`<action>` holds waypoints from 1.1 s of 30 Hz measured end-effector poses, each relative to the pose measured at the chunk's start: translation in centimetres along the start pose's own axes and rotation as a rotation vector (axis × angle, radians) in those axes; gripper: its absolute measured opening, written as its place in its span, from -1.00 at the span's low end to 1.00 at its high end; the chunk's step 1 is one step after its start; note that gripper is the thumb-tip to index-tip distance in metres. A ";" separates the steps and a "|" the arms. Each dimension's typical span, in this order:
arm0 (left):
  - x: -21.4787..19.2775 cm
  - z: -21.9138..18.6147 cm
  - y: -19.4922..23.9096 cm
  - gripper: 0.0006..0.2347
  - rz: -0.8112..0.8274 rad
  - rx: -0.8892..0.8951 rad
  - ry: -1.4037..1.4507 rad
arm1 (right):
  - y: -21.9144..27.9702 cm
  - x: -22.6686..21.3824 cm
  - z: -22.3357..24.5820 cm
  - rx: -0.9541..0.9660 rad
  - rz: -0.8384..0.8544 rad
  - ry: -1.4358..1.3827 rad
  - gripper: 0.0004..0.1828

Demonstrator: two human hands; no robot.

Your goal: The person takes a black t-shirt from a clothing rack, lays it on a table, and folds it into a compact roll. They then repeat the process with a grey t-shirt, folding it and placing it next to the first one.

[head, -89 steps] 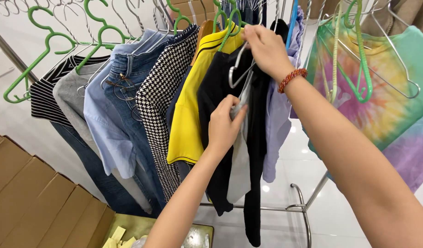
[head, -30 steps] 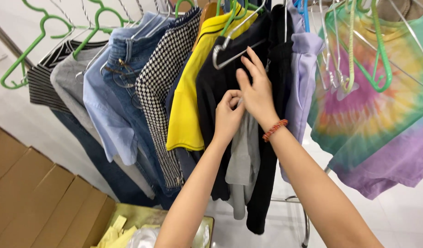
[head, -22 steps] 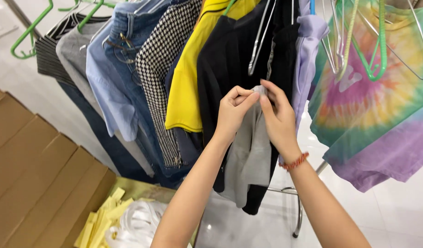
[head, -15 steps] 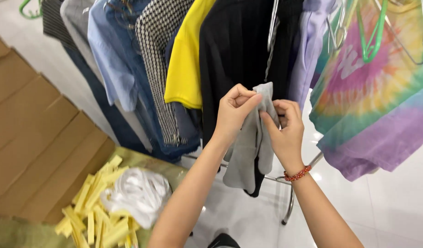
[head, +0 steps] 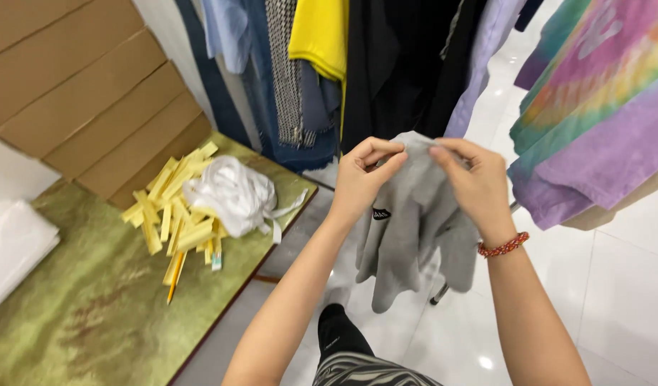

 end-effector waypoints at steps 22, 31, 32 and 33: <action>-8.1 14.0 15.1 -0.64 0.347 -0.506 -0.512 | 1.8 1.0 1.0 0.080 0.096 -0.421 -0.89; -9.6 15.9 12.9 -0.81 0.041 -0.380 -0.485 | 1.7 -3.0 -2.1 0.113 -0.079 -0.287 -0.85; -9.9 14.4 12.6 -0.83 -0.040 -0.341 -0.534 | 1.9 -3.6 -2.2 0.105 -0.070 -0.225 -0.89; -10.1 12.9 12.4 -0.83 -0.123 -0.301 -0.582 | 2.1 -4.3 -2.3 0.098 -0.060 -0.163 -0.91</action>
Point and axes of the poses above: each hand's wrist, its own y-axis away from the middle knuckle, its own x-axis out of the palm, z = x × y, the point moved 6 cm from there along -y, towards the middle knuckle, and after that the axes turned 9 degrees about z, right-handed, at the moved point
